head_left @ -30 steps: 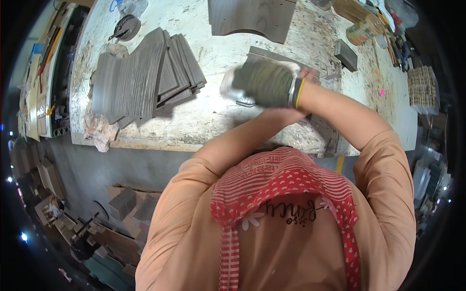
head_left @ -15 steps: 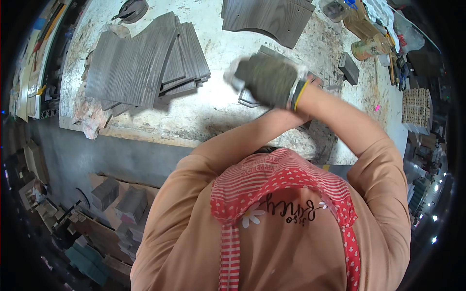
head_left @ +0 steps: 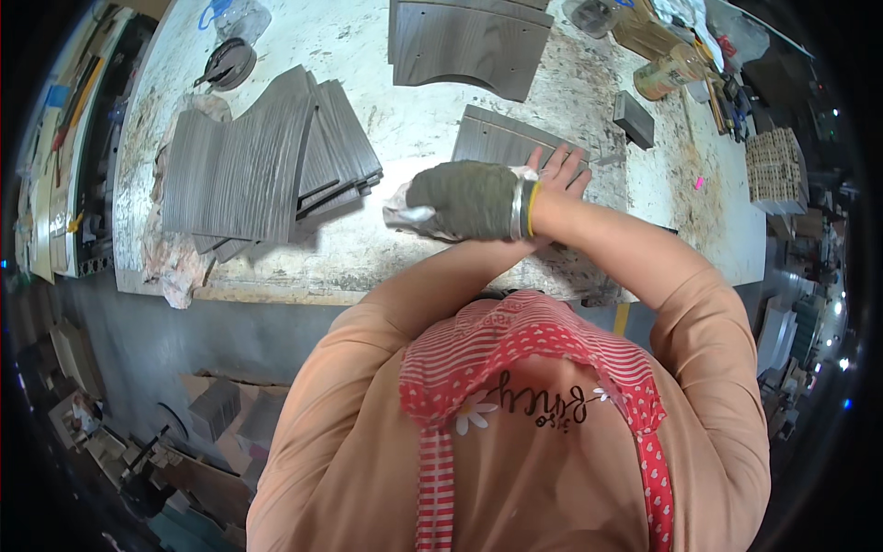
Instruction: The person wipes wooden panels with a cloth, handling them one at a time and turning them over. They then stack the panels together, apply liquid from a bottle to the cloth, and wipe the edges of the stack.
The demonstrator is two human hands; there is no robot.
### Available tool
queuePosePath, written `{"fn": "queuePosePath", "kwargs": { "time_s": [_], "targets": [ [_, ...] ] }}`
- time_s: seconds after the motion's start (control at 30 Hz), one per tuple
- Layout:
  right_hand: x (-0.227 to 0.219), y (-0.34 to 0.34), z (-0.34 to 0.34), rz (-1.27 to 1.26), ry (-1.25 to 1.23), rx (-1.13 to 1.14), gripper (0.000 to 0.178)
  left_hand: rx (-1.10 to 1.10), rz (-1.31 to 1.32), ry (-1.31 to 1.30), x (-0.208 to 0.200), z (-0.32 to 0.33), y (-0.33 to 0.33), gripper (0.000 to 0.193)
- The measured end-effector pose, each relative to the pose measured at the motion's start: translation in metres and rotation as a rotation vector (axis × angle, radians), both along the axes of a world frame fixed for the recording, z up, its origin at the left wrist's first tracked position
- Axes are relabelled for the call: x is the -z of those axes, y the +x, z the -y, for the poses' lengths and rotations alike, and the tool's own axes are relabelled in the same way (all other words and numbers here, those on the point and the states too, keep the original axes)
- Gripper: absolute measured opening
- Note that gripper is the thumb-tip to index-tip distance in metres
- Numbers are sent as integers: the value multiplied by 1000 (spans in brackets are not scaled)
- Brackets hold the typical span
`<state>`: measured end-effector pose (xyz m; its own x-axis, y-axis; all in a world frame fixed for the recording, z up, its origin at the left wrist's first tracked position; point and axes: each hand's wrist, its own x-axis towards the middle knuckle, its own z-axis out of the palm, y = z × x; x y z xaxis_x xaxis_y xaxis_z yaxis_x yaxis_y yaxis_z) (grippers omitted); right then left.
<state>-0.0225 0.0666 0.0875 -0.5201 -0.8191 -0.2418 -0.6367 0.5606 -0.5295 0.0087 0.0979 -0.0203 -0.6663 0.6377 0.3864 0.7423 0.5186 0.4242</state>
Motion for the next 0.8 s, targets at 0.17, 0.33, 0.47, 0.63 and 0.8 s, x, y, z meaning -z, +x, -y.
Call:
{"fn": "queuePosePath", "kwargs": {
  "time_s": [0.17,0.33,0.47,0.63,0.8],
  "targets": [
    [-8,1,2,368,-167,301,46,-46,-32,16,2,0,-2,59],
    [-64,-15,-139,-825,-363,280,39,122,321,50,-34,38,3,50],
    [-53,22,-228,464,-465,1138,30,-210,380,216,-71,105,-7,53],
    [16,59,-225,-94,42,368,27,-468,477,-5,-71,126,-18,60],
    [51,45,-230,87,-69,511,21,-442,618,263,-55,124,-7,58]
  ]
}}
